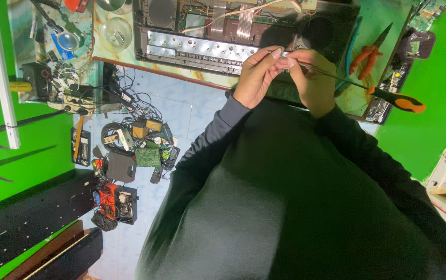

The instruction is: The person uses a screwdriver to remove screws from a disassembled electronic device on a workbench. They then use pliers to manipulate small components and wires within the device's chassis.

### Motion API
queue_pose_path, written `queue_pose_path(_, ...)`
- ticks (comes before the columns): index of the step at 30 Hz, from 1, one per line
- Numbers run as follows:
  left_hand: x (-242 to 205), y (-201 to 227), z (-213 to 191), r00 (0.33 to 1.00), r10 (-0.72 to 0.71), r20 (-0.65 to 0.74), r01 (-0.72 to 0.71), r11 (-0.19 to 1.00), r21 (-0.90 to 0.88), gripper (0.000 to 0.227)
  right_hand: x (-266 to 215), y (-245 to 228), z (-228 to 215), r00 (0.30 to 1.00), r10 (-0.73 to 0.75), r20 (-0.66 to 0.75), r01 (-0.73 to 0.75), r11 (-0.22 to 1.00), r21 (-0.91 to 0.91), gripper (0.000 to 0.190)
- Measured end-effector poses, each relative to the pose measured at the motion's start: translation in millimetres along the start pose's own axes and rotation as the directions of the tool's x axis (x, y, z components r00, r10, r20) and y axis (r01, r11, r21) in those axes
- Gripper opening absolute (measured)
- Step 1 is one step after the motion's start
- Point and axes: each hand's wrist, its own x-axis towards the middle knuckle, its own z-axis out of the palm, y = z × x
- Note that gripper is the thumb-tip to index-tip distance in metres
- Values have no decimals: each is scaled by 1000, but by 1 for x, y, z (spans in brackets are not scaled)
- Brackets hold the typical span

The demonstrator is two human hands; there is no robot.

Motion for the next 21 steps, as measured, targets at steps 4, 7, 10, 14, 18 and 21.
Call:
queue_pose_path(4,-5,0,-1,1000,-12,-13,13,1000,11,24,-1,4,0,1000,17,-13,-17,999,50,14)
queue_pose_path(7,-7,0,-3,999,-10,-31,11,999,34,23,-5,-2,1,999,43,-14,-44,997,-58,14)
queue_pose_path(10,-9,-5,-7,998,-7,-56,10,999,54,23,-6,-8,2,999,40,28,-41,999,33,14)
queue_pose_path(14,-12,-5,-8,994,-47,-102,54,996,72,22,-10,-11,1,999,37,23,-36,998,-47,13)
queue_pose_path(18,-15,1,-7,990,-119,-81,125,989,77,22,-11,-5,1,999,51,11,-51,999,-11,12)
queue_pose_path(21,-17,1,-4,990,-127,-67,132,988,81,21,-14,-2,-2,998,57,18,-57,998,0,12)
